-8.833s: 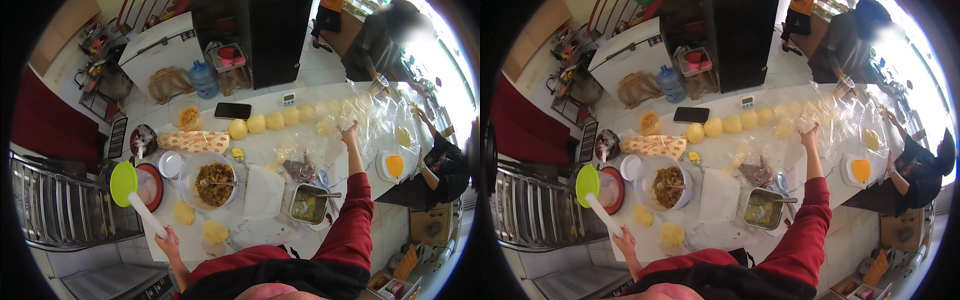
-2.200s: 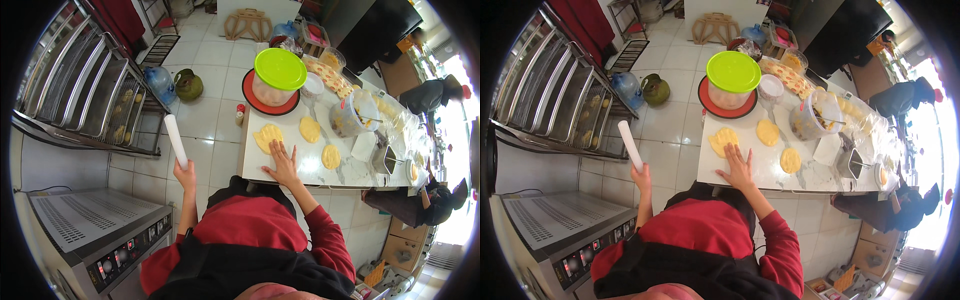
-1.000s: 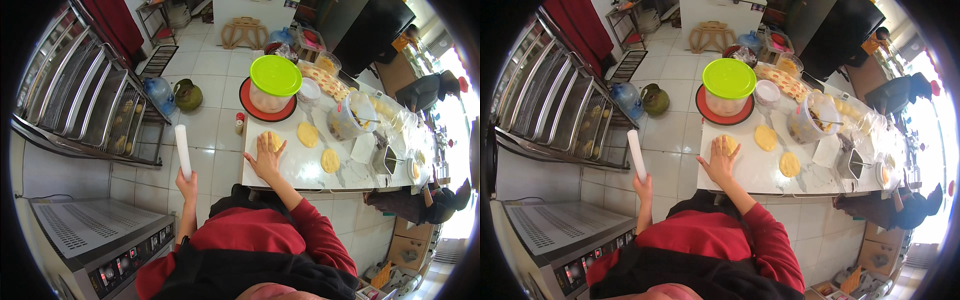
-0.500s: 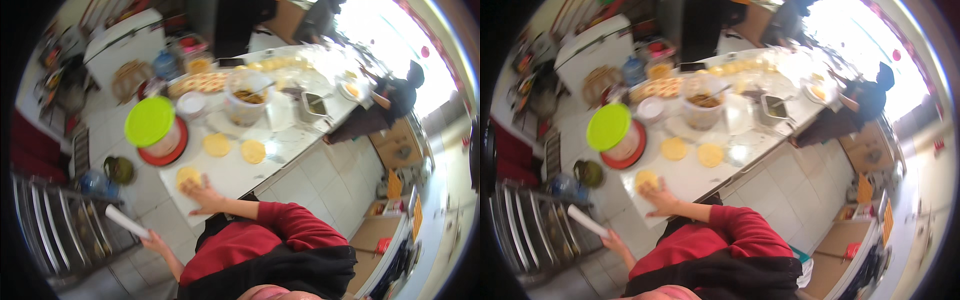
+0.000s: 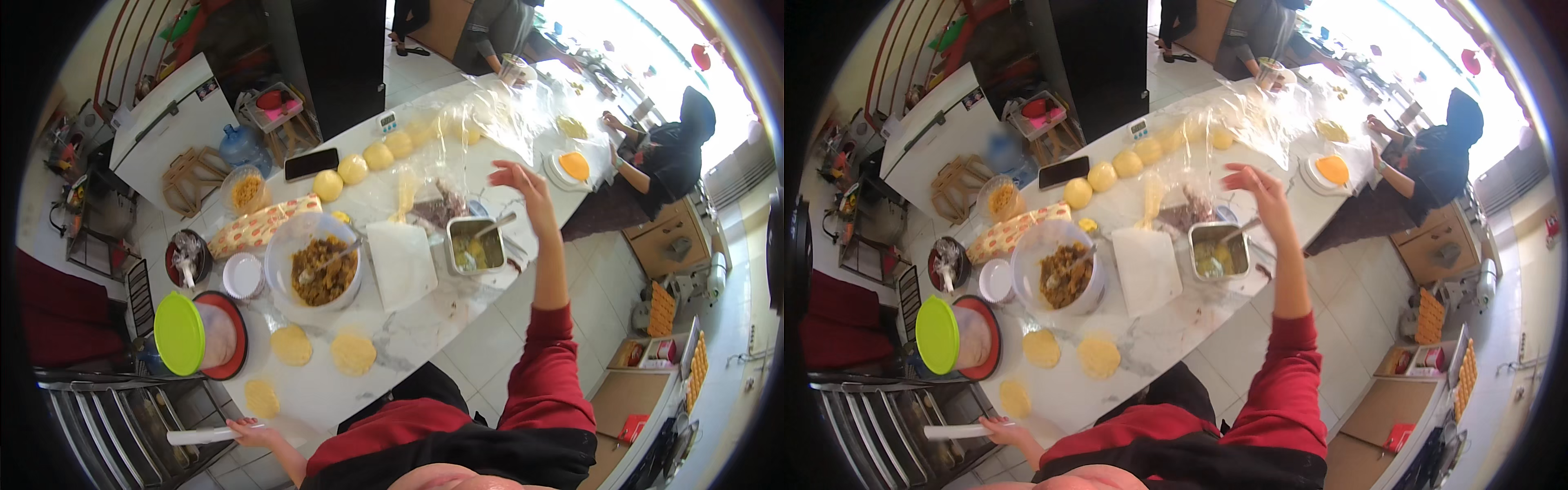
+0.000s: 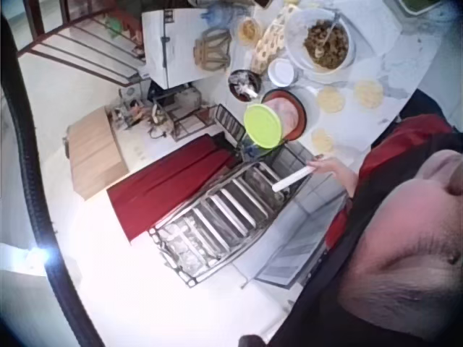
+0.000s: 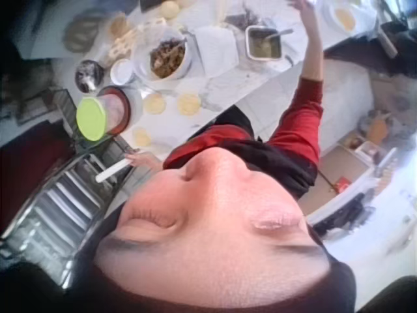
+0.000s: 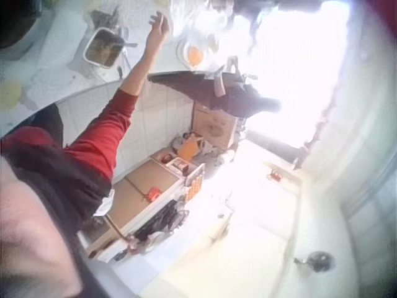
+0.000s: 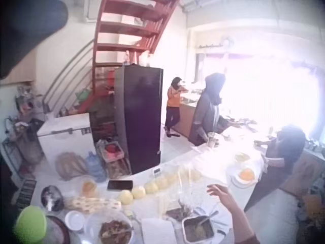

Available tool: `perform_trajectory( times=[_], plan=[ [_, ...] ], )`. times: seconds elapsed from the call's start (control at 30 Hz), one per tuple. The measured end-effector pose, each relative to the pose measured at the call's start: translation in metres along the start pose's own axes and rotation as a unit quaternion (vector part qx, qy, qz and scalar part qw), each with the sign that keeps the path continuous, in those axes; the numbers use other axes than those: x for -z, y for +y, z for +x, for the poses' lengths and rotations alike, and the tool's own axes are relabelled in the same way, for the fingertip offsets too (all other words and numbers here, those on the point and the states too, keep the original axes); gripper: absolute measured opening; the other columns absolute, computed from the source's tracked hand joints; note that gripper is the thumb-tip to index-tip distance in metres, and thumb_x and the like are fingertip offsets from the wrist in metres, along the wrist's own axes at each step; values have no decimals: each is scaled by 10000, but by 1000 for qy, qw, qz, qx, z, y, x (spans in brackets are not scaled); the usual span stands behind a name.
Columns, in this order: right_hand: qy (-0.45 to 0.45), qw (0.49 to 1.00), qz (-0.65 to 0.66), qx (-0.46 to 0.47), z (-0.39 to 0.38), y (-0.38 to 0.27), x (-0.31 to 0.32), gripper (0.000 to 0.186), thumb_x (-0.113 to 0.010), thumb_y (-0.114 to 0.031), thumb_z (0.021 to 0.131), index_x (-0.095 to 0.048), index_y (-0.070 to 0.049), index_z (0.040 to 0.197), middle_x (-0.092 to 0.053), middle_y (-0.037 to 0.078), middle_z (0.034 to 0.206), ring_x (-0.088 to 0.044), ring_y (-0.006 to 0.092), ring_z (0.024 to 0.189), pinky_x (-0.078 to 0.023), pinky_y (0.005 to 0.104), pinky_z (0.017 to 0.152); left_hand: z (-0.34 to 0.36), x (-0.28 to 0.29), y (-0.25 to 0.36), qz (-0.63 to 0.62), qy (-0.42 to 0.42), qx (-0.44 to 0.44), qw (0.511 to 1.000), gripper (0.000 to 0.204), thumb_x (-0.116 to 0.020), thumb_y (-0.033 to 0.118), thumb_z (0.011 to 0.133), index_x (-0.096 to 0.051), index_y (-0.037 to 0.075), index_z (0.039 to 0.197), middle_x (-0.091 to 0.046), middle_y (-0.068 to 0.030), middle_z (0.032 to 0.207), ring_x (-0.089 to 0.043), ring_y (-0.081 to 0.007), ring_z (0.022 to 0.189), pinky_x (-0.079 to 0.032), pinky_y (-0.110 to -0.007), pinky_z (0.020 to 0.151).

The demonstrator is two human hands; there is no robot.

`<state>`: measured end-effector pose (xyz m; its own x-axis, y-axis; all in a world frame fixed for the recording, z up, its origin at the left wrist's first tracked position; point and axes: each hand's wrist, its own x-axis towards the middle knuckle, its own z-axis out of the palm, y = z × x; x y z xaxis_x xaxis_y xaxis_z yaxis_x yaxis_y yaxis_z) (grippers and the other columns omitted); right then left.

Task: The person flattens dough, adds filling from a container, folds the dough around the filling, and places the shaped pastry onto a tray. The person then flattens more dough portions using a rolling pin and folds them by hand.

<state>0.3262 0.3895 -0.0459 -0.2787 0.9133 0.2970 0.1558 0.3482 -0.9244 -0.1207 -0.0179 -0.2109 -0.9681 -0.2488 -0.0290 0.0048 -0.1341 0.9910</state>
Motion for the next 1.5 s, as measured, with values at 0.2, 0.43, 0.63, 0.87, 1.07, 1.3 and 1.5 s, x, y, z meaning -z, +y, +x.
perform_trajectory(
  times=[0.2,0.43,0.63,0.87,1.07,1.3,1.5],
  plan=[
    [-14,939,-259,-225,98,220,70,382,-562,-102,738,-549,-21,1111,-639,132,873,-613,251,799,-490,343,740,-27,-17,6,4,97,-31,995,319,-609,328,798,-444,86,671,-366,38,559,-352,-84,471,-293,-244,457],
    [136,857,-474,-150,184,299,11,970,-733,-319,644,-148,40,1329,-181,270,1360,-192,414,1257,-262,433,1012,-23,7,-16,45,98,-87,990,301,-610,312,780,-473,48,827,-441,-31,679,-418,-137,584,-345,-283,520],
    [226,864,-387,-231,207,273,10,888,-748,-215,607,-206,6,1276,-383,199,1175,-434,387,1058,-466,406,785,-32,-32,-33,65,107,-110,986,342,-582,281,793,-480,12,979,-477,-79,761,-446,-166,646,-382,-293,554],
    [207,906,-310,-201,196,229,29,727,-711,-177,589,-375,1,1208,-541,178,1049,-499,323,1008,-435,374,843,-39,-64,-34,56,90,-90,990,300,-582,272,793,-471,29,929,-454,-62,733,-427,-153,623,-364,-287,535],
    [155,918,-291,-221,175,224,55,648,-721,-220,561,-492,-3,1126,-569,199,1010,-525,286,1003,-416,339,864,-37,-79,-32,47,77,-73,993,268,-583,265,793,-463,44,885,-435,-48,708,-411,-143,603,-349,-282,519],
    [57,828,-470,-302,177,255,43,822,-766,-320,557,-367,-104,1243,-328,182,1272,-398,413,1099,-380,466,889,-38,-87,-35,40,62,-57,996,237,-583,256,793,-454,61,835,-412,-31,680,-393,-130,580,-332,-277,500],
    [129,848,-428,-285,196,257,38,600,-744,-268,576,-500,-78,1091,-532,184,1055,-531,331,974,-454,391,807,-38,-94,-34,30,53,-52,997,220,-583,249,793,-447,76,792,-392,-16,656,-377,-120,561,-317,-272,484]
  ],
)
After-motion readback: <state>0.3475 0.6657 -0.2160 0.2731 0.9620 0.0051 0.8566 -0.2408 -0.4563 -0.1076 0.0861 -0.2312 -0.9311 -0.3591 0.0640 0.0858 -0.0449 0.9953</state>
